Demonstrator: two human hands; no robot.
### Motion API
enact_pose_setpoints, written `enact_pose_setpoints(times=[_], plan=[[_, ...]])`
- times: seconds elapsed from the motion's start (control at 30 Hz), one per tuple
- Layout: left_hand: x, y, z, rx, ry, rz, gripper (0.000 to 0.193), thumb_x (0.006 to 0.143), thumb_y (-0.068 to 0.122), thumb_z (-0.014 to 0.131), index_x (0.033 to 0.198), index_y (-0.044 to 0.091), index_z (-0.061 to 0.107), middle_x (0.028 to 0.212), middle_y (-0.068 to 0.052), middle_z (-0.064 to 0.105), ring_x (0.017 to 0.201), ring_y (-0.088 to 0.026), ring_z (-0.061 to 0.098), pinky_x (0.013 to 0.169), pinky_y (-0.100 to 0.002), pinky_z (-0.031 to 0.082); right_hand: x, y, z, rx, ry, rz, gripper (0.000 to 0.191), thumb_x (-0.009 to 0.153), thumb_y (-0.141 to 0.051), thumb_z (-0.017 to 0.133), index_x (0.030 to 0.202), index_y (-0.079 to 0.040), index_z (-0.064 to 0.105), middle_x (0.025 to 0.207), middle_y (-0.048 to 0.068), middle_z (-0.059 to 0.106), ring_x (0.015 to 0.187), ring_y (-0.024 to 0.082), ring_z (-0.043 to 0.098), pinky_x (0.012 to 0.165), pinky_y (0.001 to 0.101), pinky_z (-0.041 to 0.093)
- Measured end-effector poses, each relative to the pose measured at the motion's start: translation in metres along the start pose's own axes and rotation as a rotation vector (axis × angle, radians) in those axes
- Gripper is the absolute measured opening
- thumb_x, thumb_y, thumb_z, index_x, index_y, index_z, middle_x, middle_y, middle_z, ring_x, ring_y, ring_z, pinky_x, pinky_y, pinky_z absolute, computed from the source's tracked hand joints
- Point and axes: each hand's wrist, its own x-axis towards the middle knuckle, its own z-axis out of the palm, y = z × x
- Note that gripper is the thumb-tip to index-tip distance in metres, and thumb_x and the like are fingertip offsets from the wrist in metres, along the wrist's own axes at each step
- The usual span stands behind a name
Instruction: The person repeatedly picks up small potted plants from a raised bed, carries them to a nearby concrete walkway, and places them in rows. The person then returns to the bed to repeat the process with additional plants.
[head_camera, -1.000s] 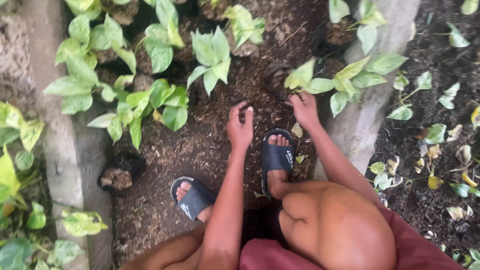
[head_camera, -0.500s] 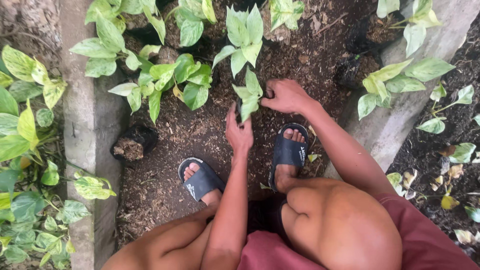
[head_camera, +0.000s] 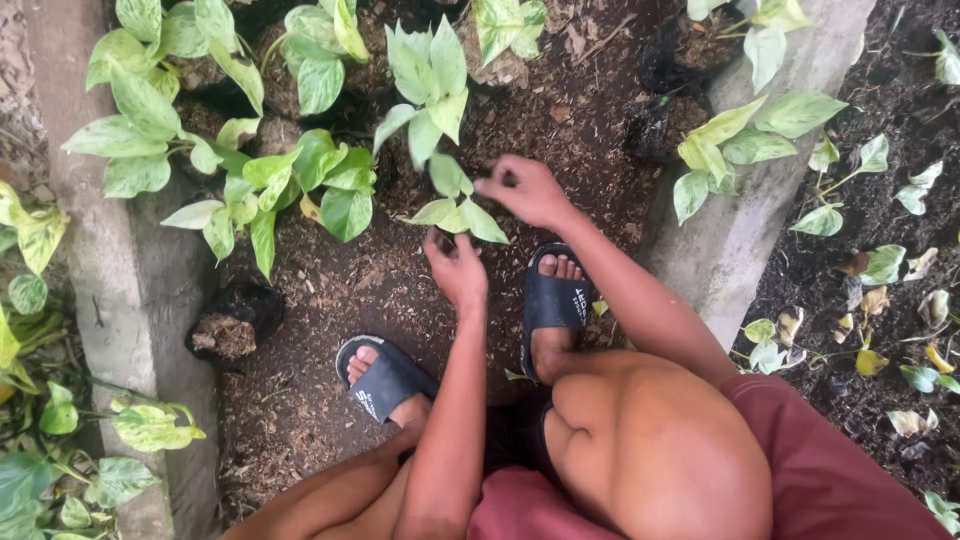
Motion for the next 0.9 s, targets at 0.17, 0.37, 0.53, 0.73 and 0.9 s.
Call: enact_pose_setpoints(times=[0.17,0.37,0.53,0.73,0.9], plan=[[0.002,0.000,0.006,-0.072,0.071,-0.110,0.022,0.104,0.017,0.056,0.113,-0.003,0.054,0.103,-0.012,0.063,0.084,-0.022,0.069,0.076,-0.036,0.059,-0.027,0.024,-0.025,1.023,0.766,0.436,0.075,0.092,-0.059,0.058,0.145,-0.009,0.041,0.144,0.020,0.051,0.125,0.036,0.066,0.096,0.0470,0.059],[0.004,0.012,0.013,-0.574,0.019,-0.130,0.022,0.109,0.015,0.043,0.110,-0.001,0.057,0.110,-0.007,0.060,0.097,-0.016,0.061,0.092,-0.042,0.066,-0.038,0.069,-0.073,1.138,1.179,0.634,0.073,0.094,-0.059,0.051,0.137,-0.002,0.035,0.137,0.015,0.045,0.122,0.038,0.067,0.098,0.0510,0.058],[-0.004,0.026,0.018,-0.529,-0.007,-0.154,0.020,0.108,0.015,0.042,0.116,0.003,0.055,0.111,-0.006,0.064,0.098,-0.017,0.065,0.091,-0.039,0.059,-0.047,0.071,-0.061,1.100,1.104,0.458,0.046,0.103,-0.039,0.048,0.130,-0.003,0.037,0.117,0.012,0.044,0.124,0.034,0.069,0.107,0.0449,0.059],[0.002,0.017,0.023,-0.491,-0.078,-0.052,0.021,0.109,0.016,0.042,0.117,0.002,0.056,0.104,-0.006,0.056,0.095,-0.015,0.061,0.096,-0.038,0.063,-0.050,0.026,-0.003,1.137,0.828,0.498,0.030,0.102,-0.022,0.046,0.116,0.000,0.032,0.111,0.015,0.049,0.119,0.037,0.071,0.105,0.0441,0.054],[-0.016,0.014,0.020,0.114,0.026,0.221,0.019,0.112,0.016,0.054,0.106,-0.002,0.057,0.106,-0.019,0.062,0.096,-0.032,0.063,0.083,-0.043,0.055,-0.033,0.012,0.052,1.095,0.612,0.303,0.030,0.107,-0.017,0.054,0.128,-0.001,0.041,0.127,0.015,0.058,0.117,0.027,0.063,0.107,0.0460,0.052]])
